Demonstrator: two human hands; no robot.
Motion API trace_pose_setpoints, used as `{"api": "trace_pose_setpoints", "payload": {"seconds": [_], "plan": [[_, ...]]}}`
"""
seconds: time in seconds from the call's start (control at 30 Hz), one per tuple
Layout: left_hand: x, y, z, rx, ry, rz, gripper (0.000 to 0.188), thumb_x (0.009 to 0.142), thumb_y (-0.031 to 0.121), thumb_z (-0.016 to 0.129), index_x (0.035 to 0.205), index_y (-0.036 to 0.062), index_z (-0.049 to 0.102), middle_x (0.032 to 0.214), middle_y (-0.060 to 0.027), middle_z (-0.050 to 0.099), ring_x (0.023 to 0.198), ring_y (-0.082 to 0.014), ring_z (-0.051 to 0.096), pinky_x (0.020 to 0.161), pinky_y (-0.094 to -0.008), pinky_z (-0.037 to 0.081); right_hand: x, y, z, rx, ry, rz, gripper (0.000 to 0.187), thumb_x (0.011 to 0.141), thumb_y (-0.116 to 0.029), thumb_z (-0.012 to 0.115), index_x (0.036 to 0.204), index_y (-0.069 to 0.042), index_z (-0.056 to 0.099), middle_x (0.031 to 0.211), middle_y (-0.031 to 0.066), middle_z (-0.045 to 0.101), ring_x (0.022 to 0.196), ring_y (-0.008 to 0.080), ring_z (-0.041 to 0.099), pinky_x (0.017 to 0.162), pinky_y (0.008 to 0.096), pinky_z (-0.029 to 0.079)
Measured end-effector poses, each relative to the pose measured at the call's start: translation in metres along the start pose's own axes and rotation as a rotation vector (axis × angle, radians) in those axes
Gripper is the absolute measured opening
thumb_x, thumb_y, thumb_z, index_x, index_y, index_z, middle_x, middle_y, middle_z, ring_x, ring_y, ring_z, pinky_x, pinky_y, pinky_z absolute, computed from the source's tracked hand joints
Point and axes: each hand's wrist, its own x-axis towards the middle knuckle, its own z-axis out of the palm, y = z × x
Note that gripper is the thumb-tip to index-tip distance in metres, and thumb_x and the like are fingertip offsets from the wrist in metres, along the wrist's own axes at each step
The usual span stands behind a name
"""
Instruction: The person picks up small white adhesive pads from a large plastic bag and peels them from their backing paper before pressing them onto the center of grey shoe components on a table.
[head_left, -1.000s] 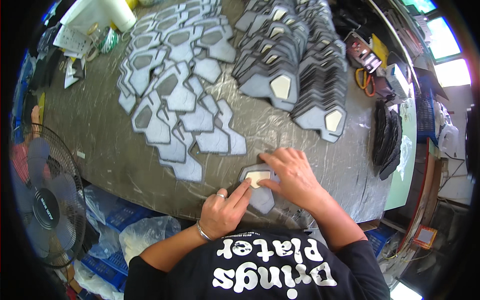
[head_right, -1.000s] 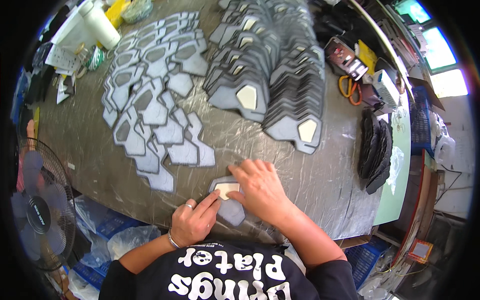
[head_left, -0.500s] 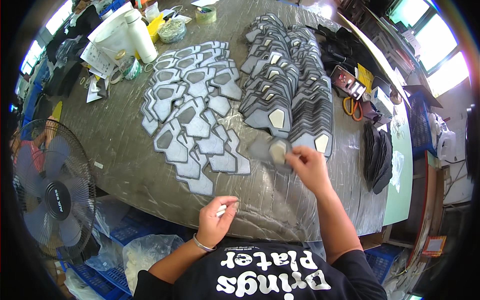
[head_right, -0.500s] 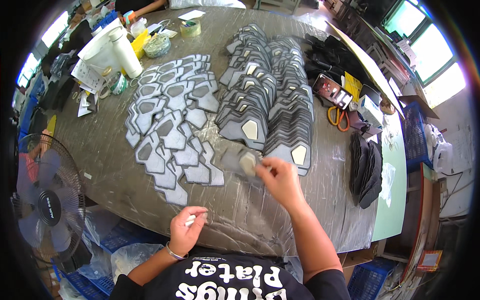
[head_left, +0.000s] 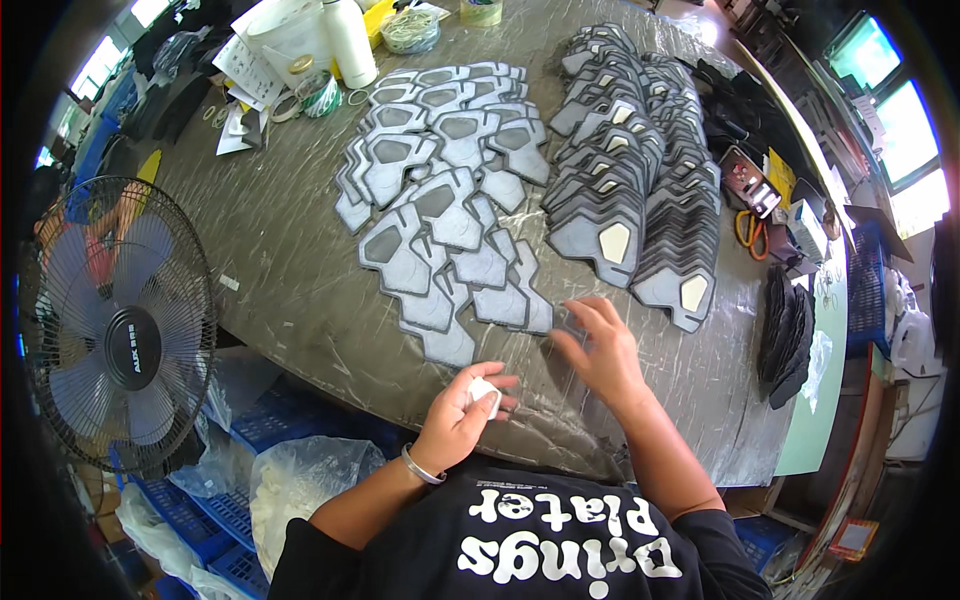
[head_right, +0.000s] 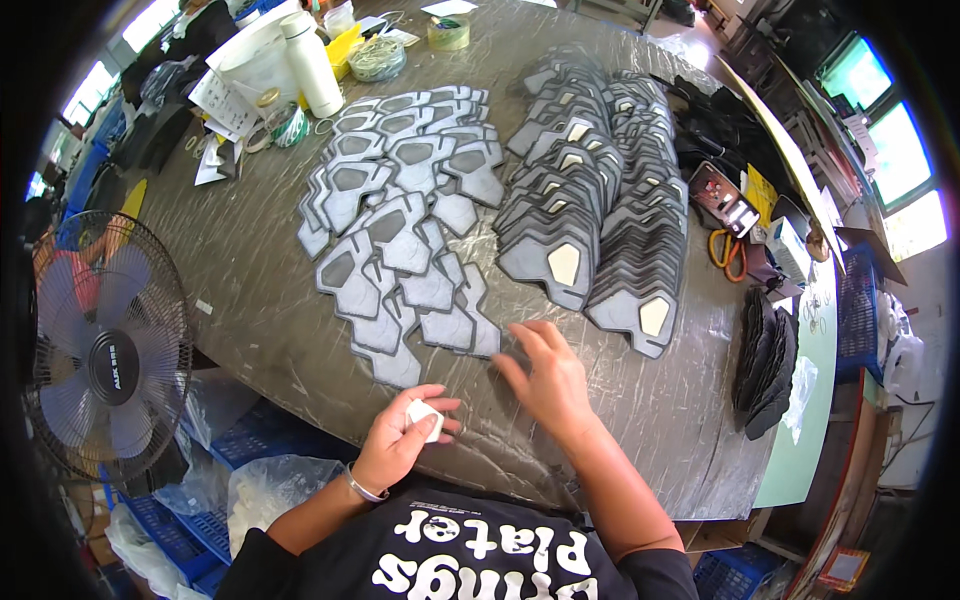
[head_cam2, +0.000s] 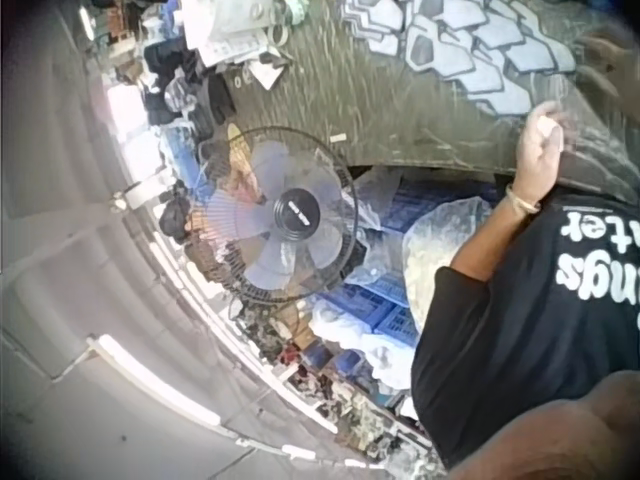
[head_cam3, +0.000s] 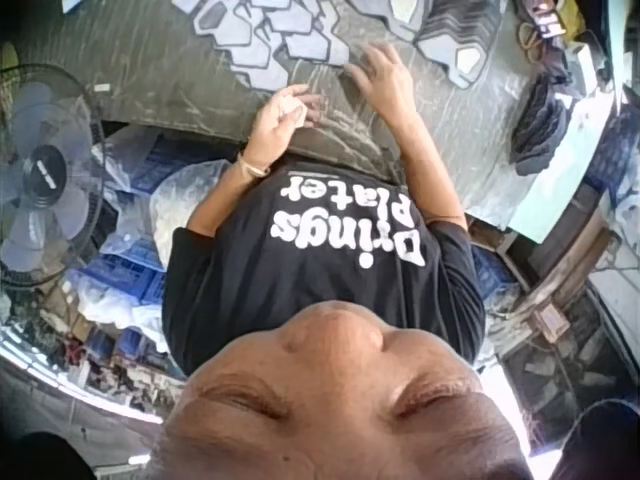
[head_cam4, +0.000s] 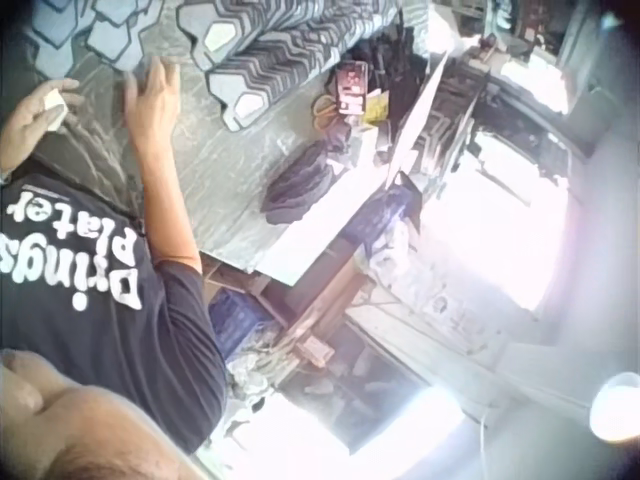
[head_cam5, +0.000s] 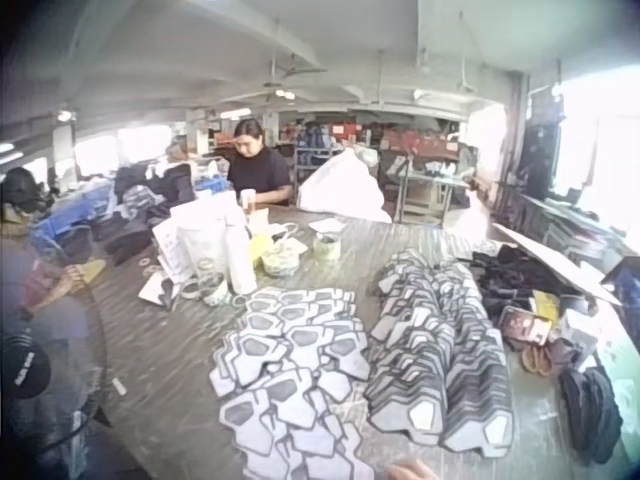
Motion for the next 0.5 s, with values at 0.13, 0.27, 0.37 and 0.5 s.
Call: {"api": "trace_pose_setpoints", "payload": {"seconds": [0.13,0.27,0.37,0.5], "plan": [[-0.006,0.008,-0.012,0.458,0.197,0.209,0.026,0.095,0.012,0.053,0.119,0.0014,0.055,0.104,-0.0127,0.067,0.087,-0.019,0.065,0.071,-0.0306,0.052,0.017,-0.025,0.015,-0.184,-0.034,0.066,0.055,0.071,-0.031,0.08,0.111,0.001,0.061,0.118,0.0134,0.055,0.108,0.0311,0.057,0.082,0.0396,0.05],[-0.006,0.013,-0.032,1.079,0.455,0.503,0.017,0.088,0.006,0.06,0.105,0.0021,0.064,0.08,-0.0142,0.065,0.073,-0.03,0.064,0.066,-0.0351,0.05,0.03,-0.033,0.023,-0.278,-0.14,0.102,0.06,0.066,-0.034,0.082,0.108,0.0,0.058,0.11,0.0174,0.058,0.102,0.0352,0.059,0.078,0.0438,0.049],[-0.011,0.018,-0.048,1.105,0.578,0.536,0.02,0.086,0.005,0.061,0.106,0.0014,0.063,0.082,-0.0159,0.063,0.074,-0.0346,0.062,0.066,-0.0376,0.049,0.027,-0.047,0.025,-0.103,-0.181,0.275,0.056,0.071,-0.03,0.081,0.111,0.002,0.057,0.095,0.0158,0.065,0.085,0.0295,0.066,0.071,0.0392,0.053],[-0.008,0.012,-0.072,0.735,0.722,0.482,0.024,0.091,0.007,0.058,0.113,-0.001,0.062,0.089,-0.0103,0.065,0.067,-0.0144,0.062,0.061,-0.03,0.05,0.022,-0.034,0.038,0.589,-0.186,0.537,0.043,0.078,-0.024,0.076,0.105,0.006,0.059,0.083,0.0126,0.067,0.07,0.0192,0.066,0.062,0.0306,0.053]]}}
